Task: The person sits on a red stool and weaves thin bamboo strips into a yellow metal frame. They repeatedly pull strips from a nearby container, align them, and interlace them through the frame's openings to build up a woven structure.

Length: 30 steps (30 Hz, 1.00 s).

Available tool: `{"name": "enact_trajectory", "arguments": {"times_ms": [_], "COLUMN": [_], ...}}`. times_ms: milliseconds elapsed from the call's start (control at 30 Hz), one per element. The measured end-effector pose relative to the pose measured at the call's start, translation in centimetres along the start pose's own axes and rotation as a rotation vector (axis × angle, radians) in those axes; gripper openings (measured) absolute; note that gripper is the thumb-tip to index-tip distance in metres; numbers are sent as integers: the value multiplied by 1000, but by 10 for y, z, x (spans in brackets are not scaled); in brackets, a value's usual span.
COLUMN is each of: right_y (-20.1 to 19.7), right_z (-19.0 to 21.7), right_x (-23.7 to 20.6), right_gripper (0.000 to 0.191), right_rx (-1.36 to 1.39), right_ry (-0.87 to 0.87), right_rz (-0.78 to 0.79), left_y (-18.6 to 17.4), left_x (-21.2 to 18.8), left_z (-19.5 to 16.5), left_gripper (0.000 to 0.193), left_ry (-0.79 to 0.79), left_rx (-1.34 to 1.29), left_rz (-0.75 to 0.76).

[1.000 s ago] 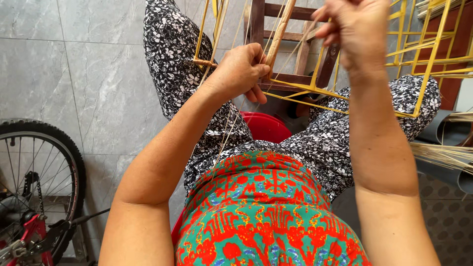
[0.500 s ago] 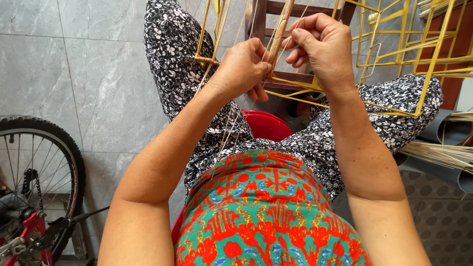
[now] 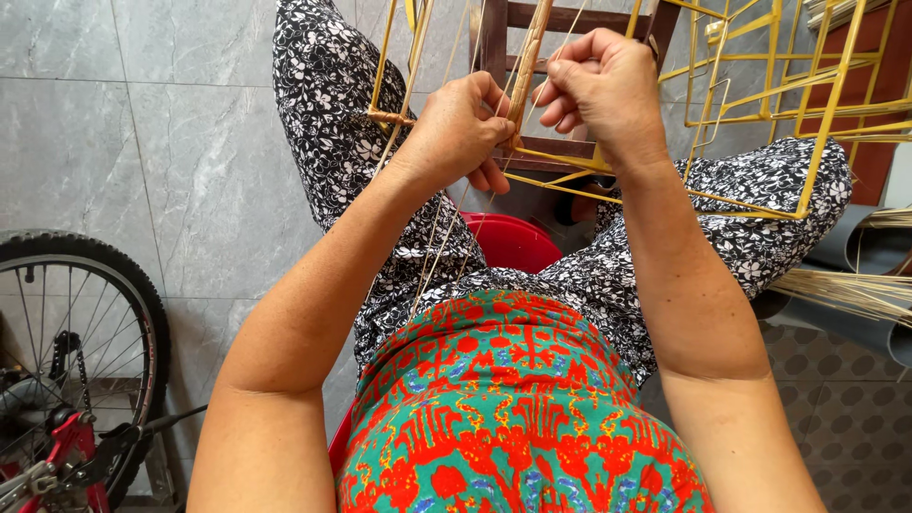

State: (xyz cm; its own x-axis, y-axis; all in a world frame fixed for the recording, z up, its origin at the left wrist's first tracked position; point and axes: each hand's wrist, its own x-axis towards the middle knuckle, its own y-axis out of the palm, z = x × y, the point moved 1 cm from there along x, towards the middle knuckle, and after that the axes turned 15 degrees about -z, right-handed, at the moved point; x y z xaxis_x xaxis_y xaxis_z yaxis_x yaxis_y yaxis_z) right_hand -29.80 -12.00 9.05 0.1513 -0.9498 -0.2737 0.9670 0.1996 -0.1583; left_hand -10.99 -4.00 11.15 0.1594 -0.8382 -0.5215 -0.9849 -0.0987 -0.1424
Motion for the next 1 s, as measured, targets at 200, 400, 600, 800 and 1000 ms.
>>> {"name": "enact_trajectory", "arguments": {"times_ms": [200,400,600,800,1000], "right_y": [4,-1,-6,43,64], "right_z": [3,8,-40,-89,-111], "right_x": [-15,-47,-118,-81,-49], "right_gripper": [8,11,30,70,45], "right_rx": [-63,-8,-135,67,52], "right_ry": [18,-211,-140,-505,-456], "right_rz": [29,-89,12,-32,-95], "left_y": [2,5,5,4,2], "left_x": [-2,-5,4,13,8], "left_z": [1,-1,4,8,-5], "left_gripper": [13,10,22,30,26], "left_ry": [31,34,41,-20,-7], "left_rx": [13,48,93,121,183], "left_rz": [-33,-76,-9,116,90]}}
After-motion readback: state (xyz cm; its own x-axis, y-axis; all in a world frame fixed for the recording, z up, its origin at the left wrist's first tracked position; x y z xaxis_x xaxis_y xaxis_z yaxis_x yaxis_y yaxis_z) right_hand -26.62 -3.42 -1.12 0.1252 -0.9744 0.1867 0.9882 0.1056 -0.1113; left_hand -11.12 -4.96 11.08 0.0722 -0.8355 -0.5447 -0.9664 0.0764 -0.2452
